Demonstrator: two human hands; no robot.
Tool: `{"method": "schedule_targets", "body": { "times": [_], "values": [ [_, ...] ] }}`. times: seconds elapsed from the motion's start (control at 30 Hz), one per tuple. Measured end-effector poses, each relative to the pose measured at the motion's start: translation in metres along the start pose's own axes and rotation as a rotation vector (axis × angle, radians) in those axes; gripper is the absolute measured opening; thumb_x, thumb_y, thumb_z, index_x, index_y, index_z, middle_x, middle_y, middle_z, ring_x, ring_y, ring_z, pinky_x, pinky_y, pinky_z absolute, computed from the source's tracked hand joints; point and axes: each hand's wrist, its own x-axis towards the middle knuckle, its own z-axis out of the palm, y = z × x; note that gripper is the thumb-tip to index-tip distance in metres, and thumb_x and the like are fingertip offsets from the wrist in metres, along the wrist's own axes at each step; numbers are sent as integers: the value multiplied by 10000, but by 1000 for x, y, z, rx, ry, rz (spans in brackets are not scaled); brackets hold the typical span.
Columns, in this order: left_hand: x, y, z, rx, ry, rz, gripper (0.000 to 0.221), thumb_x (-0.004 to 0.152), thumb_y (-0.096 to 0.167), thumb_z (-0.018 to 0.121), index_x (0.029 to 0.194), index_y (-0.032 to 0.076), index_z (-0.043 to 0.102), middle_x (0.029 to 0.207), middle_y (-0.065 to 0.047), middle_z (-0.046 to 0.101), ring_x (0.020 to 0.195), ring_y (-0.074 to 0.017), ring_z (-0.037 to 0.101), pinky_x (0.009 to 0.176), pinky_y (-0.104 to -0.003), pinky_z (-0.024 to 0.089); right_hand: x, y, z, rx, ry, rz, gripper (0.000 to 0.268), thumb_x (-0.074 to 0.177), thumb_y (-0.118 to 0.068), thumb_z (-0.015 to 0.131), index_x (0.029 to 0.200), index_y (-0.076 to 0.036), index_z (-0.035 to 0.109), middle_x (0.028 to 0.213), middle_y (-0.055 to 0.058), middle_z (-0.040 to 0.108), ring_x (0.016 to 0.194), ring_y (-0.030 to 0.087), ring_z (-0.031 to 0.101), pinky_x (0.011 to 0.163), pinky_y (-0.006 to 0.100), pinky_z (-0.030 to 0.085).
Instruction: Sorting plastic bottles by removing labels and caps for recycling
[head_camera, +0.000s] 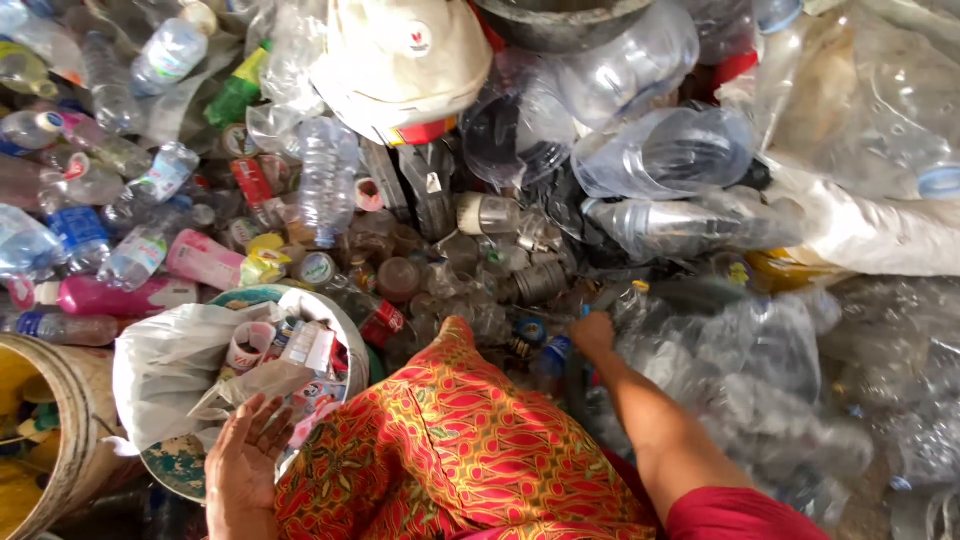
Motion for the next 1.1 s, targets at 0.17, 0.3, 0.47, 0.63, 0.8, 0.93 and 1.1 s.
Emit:
{"method": "schedule_targets", "body": {
  "times": [0.17,0.3,0.47,0.63,0.8,0.93,1.1],
  "values": [
    [-3,8,17,-8,-4,13,412,1075,208,439,1402,-32,511,1312,-261,598,1178,-368,606,989,-444,468,-2,-1,52,-52,131,78,466,857,-286,721,1121,48,530,986,234,709,883,419,728,767,504,599],
    [11,-4,7,-49,-108,46,405,1079,196,437,1389,-60,491,1328,-293,572,1178,-408,594,1006,-478,483,-34,2,29,-28,-65,-20,595,810,-339,729,1159,89,506,1037,271,701,937,446,717,823,499,585],
    [-22,21,42,30,-30,-84,449,1111,183,355,1464,-79,444,1335,-282,556,1200,-384,550,1003,-494,433,21,-20,28,36,-117,216,227,883,-223,682,908,-1,644,802,148,716,677,309,696,630,394,558],
    [-4,6,17,-28,36,-82,431,1111,218,395,1449,-35,483,1322,-243,585,1150,-329,562,956,-446,421,71,-6,43,-311,-149,-114,311,773,-382,659,617,-129,751,618,11,722,612,270,699,627,362,568],
    [8,-17,6,-185,-65,55,377,1018,165,549,1310,-69,590,1172,-207,674,1040,-332,674,828,-374,518,56,-1,11,271,-468,215,135,870,-32,637,900,96,670,723,219,693,503,326,644,459,403,543],
    [8,-14,5,-202,-100,59,447,993,224,577,1358,-35,575,1234,-190,670,1060,-335,682,847,-373,522,1,-3,-18,396,-424,198,322,886,-161,782,917,139,671,724,230,632,525,312,581,457,402,526],
    [18,-12,5,-138,31,30,431,1045,394,599,1365,106,599,1234,-130,679,1083,-337,681,935,-501,513,-101,-71,-97,665,-215,-294,437,877,-395,802,1162,-66,768,513,199,572,386,272,561,407,389,430]
  ]
}}
